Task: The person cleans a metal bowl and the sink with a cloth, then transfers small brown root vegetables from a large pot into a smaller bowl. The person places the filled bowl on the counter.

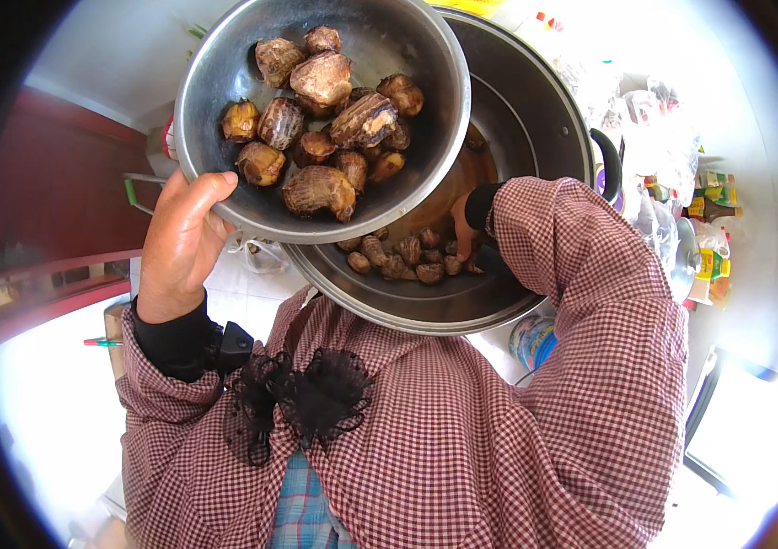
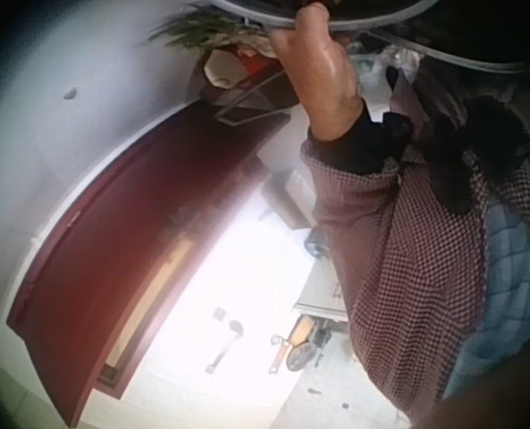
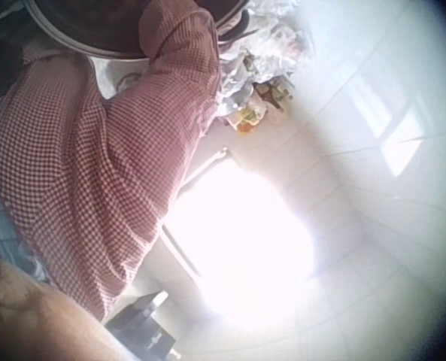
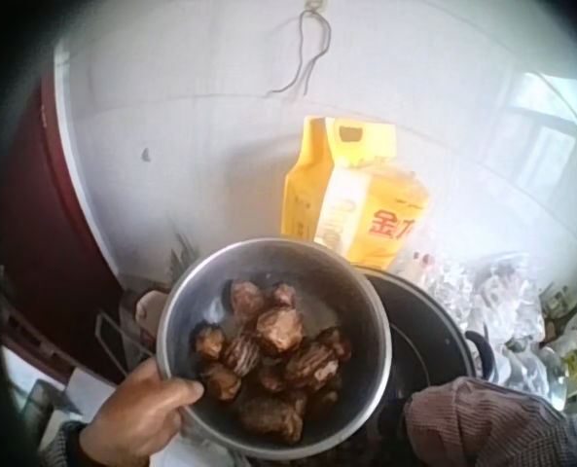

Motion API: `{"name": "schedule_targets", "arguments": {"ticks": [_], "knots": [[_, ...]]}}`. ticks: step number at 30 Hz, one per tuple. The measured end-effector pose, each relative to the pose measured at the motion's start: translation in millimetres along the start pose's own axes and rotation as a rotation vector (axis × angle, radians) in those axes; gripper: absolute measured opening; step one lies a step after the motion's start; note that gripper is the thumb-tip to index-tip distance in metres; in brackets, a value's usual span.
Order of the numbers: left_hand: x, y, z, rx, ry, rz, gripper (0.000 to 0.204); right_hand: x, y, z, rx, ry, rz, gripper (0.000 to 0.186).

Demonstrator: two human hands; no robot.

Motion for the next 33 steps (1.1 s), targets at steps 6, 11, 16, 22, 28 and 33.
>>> {"name": "schedule_targets", "arguments": {"ticks": [6, 11, 16, 22, 28, 33], "knots": [[0, -1, -1, 0.006, -0.013, -0.004, 0.035, -6, 27, -8, -0.156, -0.164, -0.053, 0.113], [0, -2, -1, 0.001, -0.018, 0.006, 0.034, -14, 45, -8, -0.11, -0.228, -0.103, 0.115], [-2, -6, 0, 0.007, -0.014, -0.001, 0.034, -20, 54, 0, -0.202, -0.376, -0.14, 0.096], [-3, -7, 1, 0.029, -0.011, 0.002, 0.033, -35, 59, -5, -0.242, -0.352, -0.228, 0.084], [-2, -7, 2, 0.018, -0.005, 0.002, 0.033, -43, 61, -4, -0.299, -0.255, -0.158, 0.077], [-2, -8, 3, 0.022, -0.013, 0.022, 0.032, -44, 71, 2, -0.312, -0.407, -0.253, 0.073]]}}
Point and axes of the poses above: each hand's wrist, its own y-axis away from the middle knuckle, its own z-axis out of the palm, x = y × z, the point moved 2 cm from there along -y, towards the middle knuckle, and after that the axes turned 12 degrees about -x, right-handed, at the moved point
